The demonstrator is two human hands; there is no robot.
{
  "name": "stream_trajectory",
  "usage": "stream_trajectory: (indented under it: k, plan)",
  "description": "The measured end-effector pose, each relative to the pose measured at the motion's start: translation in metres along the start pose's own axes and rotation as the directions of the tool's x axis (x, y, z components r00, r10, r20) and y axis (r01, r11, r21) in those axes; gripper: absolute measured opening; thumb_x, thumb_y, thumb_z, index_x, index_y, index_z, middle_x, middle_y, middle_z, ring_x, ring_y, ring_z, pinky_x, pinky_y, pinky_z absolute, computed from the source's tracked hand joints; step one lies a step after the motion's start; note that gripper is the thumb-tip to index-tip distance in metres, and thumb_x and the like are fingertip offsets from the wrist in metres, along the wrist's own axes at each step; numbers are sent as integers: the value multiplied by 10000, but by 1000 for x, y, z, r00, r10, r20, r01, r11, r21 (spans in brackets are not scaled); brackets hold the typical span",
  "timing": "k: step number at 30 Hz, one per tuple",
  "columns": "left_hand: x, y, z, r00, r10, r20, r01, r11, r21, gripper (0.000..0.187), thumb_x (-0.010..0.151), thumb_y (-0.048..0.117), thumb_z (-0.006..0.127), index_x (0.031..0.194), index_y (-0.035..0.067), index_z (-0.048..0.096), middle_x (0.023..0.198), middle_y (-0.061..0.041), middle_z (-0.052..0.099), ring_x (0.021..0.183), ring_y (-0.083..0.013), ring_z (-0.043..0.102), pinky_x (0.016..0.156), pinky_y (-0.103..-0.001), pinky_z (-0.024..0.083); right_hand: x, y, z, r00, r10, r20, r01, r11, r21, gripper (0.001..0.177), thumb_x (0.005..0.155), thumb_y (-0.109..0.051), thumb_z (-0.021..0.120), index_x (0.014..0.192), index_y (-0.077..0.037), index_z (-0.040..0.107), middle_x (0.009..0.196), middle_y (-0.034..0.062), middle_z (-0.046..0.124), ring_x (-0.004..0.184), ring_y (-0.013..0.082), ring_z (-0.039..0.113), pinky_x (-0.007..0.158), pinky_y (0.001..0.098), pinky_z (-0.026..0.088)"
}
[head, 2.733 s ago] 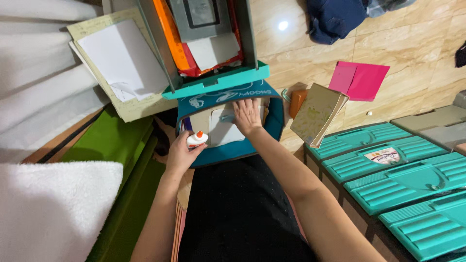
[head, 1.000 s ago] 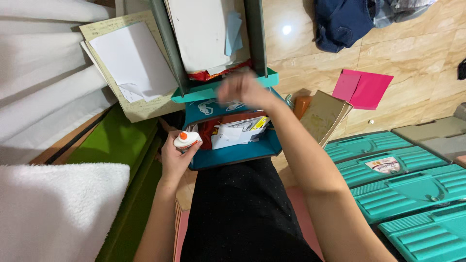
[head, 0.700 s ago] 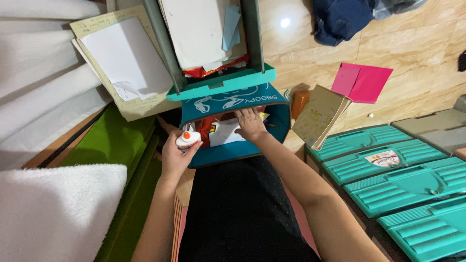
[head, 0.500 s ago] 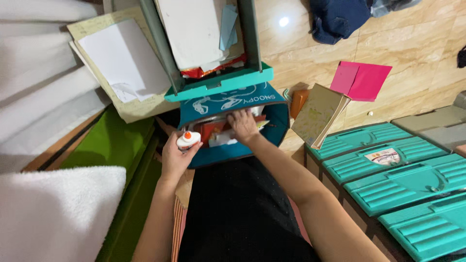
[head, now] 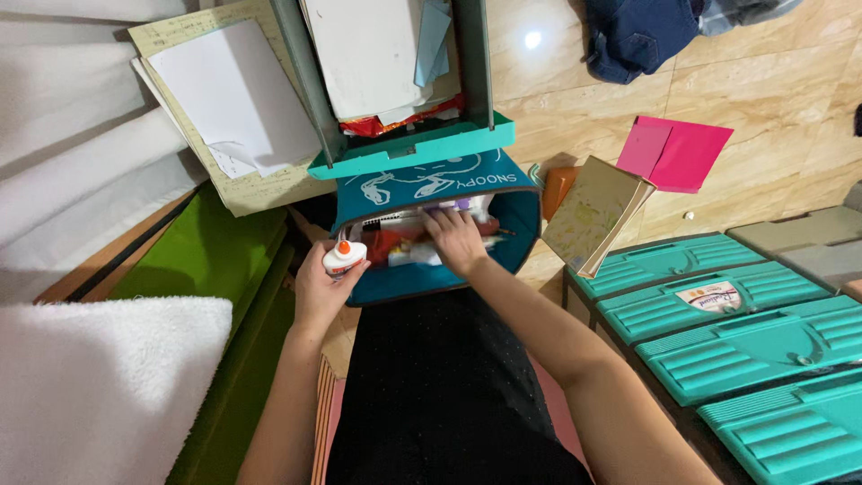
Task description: The person places a light stick on a basket, then opens a drawer and removes a drawer unit. Sitting on the floor, they sort through notebooks, papers, and a box of stationery, placing items into the drawer unit and closing it.
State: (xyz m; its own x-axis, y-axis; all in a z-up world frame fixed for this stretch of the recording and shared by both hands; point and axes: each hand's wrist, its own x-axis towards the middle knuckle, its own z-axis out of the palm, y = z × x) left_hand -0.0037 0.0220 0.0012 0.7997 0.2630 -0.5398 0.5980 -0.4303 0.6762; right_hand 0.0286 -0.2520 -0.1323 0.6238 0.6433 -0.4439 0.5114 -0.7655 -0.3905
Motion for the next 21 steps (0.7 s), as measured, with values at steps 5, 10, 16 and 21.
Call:
stream_trajectory:
  k: [5,10,16,21]
  plan:
    - [-2,1,-1,1000,-24,18,24,1000,14,437,777,277,892,1035,31,638,1005,-126,739,901,-272,742,756,-370,568,54,-11,-2,965,-36,260,63,994,-93,716,787,-203,665,1461,-82,455,1383,120,544,1284,296,483,1102,449,316]
    - [-5,4,-3,999,-32,27,32,999,8,424,782,280,895,1004,32,633,984,-131,739,896,-277,745,754,-375,569,59,-31,-13,906,78,416,-16,988,-151,723,828,-317,703,1462,-95,437,1406,132,537,1329,307,486,1134,460,292]
    - [-5,1,-3,1000,0,-5,0,1000,6,442,778,285,895,1022,27,632,995,-140,736,906,-290,741,757,-377,567,6,-48,17,947,-84,311,139,978,-158,424,970,-175,576,1392,-134,558,1284,121,673,1185,272,647,1019,446,464]
    - [-4,0,0,1000,24,-10,-24,1000,12,444,780,287,893,1029,26,634,991,-146,737,898,-296,740,752,-377,567,-7,-48,19,834,-152,531,205,978,-42,588,919,-91,572,1494,-146,460,1028,133,715,881,250,717,761,381,562]
